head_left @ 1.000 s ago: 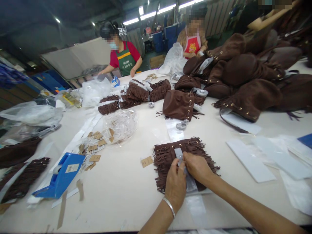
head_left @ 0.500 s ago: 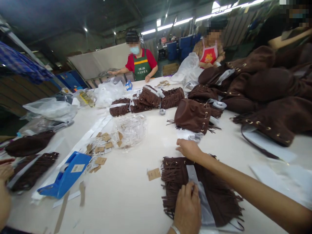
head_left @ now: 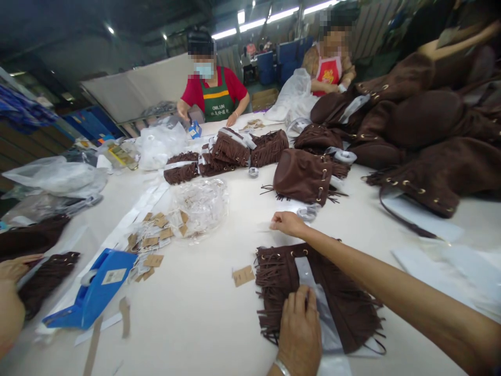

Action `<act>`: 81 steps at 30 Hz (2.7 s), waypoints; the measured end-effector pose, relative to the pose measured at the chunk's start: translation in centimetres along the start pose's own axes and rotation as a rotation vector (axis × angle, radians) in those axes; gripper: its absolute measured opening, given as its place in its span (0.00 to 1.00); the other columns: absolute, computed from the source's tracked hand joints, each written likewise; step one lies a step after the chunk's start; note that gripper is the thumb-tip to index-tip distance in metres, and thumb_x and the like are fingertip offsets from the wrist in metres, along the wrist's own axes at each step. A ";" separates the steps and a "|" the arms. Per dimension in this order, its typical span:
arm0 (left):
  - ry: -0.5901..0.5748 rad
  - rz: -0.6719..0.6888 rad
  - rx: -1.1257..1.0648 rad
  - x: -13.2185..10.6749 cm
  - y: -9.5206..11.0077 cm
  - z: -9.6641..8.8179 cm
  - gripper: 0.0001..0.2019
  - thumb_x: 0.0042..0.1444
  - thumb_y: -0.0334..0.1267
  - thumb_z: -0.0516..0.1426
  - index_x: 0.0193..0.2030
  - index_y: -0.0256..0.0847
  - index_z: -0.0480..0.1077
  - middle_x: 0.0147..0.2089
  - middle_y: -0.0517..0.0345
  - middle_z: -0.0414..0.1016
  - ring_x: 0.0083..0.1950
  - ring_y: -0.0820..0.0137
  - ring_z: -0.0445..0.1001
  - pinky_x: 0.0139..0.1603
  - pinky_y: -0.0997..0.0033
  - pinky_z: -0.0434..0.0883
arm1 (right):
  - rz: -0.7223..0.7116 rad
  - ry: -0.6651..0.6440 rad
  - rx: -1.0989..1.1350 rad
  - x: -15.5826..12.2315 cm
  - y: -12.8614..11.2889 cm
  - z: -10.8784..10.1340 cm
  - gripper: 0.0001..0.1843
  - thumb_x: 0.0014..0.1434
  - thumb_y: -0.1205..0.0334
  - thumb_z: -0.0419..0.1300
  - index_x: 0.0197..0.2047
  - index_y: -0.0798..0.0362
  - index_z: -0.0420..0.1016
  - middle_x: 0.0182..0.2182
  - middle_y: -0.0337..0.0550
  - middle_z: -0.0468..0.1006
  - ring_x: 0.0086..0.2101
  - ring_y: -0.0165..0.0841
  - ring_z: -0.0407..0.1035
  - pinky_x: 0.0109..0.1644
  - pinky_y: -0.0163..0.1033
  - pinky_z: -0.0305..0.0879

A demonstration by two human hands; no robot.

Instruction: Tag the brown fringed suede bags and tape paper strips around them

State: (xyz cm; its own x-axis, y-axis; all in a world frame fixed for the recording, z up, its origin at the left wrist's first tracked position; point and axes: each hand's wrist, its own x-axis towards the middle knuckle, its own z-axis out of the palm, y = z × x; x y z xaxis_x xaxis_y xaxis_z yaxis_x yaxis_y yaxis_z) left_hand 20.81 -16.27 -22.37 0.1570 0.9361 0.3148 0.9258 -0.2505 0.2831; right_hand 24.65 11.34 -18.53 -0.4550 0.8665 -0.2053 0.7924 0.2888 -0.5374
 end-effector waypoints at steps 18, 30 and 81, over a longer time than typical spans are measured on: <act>0.117 0.015 0.063 -1.2 0.2 2.2 0.26 0.59 0.25 0.54 0.65 0.38 0.65 0.63 0.45 0.69 0.57 0.59 0.69 0.54 0.57 0.72 | -0.002 0.330 0.465 -1.0 5.3 0.2 0.30 0.50 0.62 0.66 0.57 0.51 0.64 0.25 0.29 0.64 0.27 0.30 0.66 0.32 0.33 0.61; 0.067 0.010 -0.009 -0.8 -0.1 1.4 0.25 0.59 0.24 0.52 0.64 0.38 0.65 0.61 0.44 0.70 0.55 0.59 0.71 0.53 0.57 0.73 | -0.030 0.437 0.366 -2.4 5.9 -1.7 0.33 0.53 0.62 0.63 0.62 0.54 0.63 0.28 0.33 0.67 0.30 0.33 0.64 0.38 0.38 0.61; -0.057 -0.038 -0.313 1.2 -0.9 -2.0 0.11 0.58 0.34 0.60 0.47 0.38 0.70 0.60 0.46 0.62 0.56 0.61 0.68 0.61 0.54 0.68 | -0.336 0.393 -0.109 -25.2 3.0 5.8 0.13 0.69 0.63 0.50 0.41 0.52 0.77 0.39 0.47 0.79 0.43 0.37 0.69 0.49 0.40 0.63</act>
State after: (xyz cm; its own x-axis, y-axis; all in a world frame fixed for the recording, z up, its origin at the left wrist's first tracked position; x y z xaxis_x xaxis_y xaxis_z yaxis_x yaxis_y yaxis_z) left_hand 19.48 -15.44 -20.47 0.1518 0.9564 0.2495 0.7821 -0.2706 0.5613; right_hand 36.12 -12.03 -19.66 -0.5210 0.8001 0.2973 0.6763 0.5995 -0.4281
